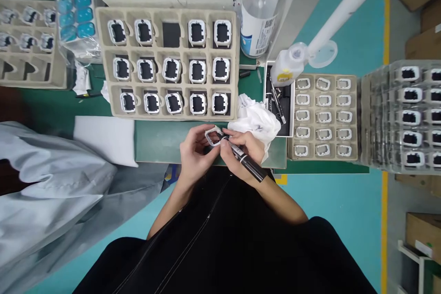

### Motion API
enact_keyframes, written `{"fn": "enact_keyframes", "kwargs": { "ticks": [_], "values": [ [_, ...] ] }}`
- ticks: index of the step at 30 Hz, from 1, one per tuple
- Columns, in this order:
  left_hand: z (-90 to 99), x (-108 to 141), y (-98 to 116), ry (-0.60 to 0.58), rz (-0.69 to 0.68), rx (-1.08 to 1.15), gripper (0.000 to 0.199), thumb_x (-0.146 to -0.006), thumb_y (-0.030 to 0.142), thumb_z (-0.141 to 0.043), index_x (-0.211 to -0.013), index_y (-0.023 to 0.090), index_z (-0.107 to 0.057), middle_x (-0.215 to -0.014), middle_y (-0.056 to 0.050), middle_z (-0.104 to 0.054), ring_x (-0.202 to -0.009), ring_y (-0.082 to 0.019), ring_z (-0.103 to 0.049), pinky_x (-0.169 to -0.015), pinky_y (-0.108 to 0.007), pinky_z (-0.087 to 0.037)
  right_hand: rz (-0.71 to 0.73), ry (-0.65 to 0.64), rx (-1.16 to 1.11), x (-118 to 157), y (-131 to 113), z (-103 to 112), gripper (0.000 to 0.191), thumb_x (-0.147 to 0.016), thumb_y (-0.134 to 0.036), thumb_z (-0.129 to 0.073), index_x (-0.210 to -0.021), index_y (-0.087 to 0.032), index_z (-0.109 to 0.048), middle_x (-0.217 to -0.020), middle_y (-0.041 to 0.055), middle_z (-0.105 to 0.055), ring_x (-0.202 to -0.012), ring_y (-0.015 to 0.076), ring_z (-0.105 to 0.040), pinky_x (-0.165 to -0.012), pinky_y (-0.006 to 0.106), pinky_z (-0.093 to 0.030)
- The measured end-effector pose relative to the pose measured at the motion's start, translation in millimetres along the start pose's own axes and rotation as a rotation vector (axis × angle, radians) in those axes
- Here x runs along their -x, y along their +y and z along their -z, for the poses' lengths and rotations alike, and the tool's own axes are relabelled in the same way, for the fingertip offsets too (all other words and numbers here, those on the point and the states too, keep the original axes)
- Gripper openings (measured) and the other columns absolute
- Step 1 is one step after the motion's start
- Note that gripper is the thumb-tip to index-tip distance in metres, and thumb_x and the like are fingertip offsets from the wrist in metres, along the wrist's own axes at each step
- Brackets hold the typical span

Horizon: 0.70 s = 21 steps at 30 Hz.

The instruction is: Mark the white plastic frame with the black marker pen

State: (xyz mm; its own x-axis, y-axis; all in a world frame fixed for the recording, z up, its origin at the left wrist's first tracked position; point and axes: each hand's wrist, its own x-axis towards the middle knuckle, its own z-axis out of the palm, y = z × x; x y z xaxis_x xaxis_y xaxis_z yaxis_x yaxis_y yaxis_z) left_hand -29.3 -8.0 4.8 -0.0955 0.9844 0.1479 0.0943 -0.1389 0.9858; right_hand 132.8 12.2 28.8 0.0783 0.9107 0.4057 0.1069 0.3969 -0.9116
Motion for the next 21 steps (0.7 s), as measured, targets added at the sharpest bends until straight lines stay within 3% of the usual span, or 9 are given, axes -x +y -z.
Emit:
{"fn": "enact_keyframes", "kwargs": {
  "ticks": [10, 15, 21],
  "values": [
    [-1.4, 1.9, 6.6, 0.016, 0.031, -0.095, 0.037, -0.105, 0.032, -0.091, -0.140, 0.025, -0.080, -0.122, -0.005, -0.093, -0.104, -0.021, -0.093, -0.098, -0.030, -0.078, 0.101, -0.035, 0.101, -4.5, 1.4, 0.6, 0.016, -0.104, -0.018, -0.085, -0.103, -0.029, -0.073, -0.092, 0.0002, -0.090, -0.103, 0.0315, -0.096, -0.086, 0.039, -0.083],
    [-1.2, 2.7, 8.2, 0.025, 0.046, -0.136, 0.035, -0.107, 0.032, -0.090, -0.140, 0.026, -0.081, -0.125, -0.004, -0.093, -0.106, -0.021, -0.093, -0.100, -0.031, -0.078, 0.105, -0.054, 0.111, -6.4, 0.5, -0.1, 0.016, -0.104, -0.017, -0.083, -0.101, -0.028, -0.072, -0.089, -0.0019, -0.089, -0.092, 0.0273, -0.095, -0.092, 0.040, -0.084],
    [-1.0, 4.2, 7.1, 0.042, 0.040, -0.152, 0.036, -0.105, 0.025, -0.090, -0.141, 0.027, -0.083, -0.126, -0.003, -0.093, -0.105, -0.020, -0.092, -0.099, -0.030, -0.077, 0.090, -0.050, 0.115, -4.4, 0.7, 0.5, 0.015, -0.105, -0.018, -0.083, -0.105, -0.029, -0.074, -0.098, 0.0010, -0.092, -0.103, 0.0308, -0.096, -0.090, 0.041, -0.084]
  ]
}}
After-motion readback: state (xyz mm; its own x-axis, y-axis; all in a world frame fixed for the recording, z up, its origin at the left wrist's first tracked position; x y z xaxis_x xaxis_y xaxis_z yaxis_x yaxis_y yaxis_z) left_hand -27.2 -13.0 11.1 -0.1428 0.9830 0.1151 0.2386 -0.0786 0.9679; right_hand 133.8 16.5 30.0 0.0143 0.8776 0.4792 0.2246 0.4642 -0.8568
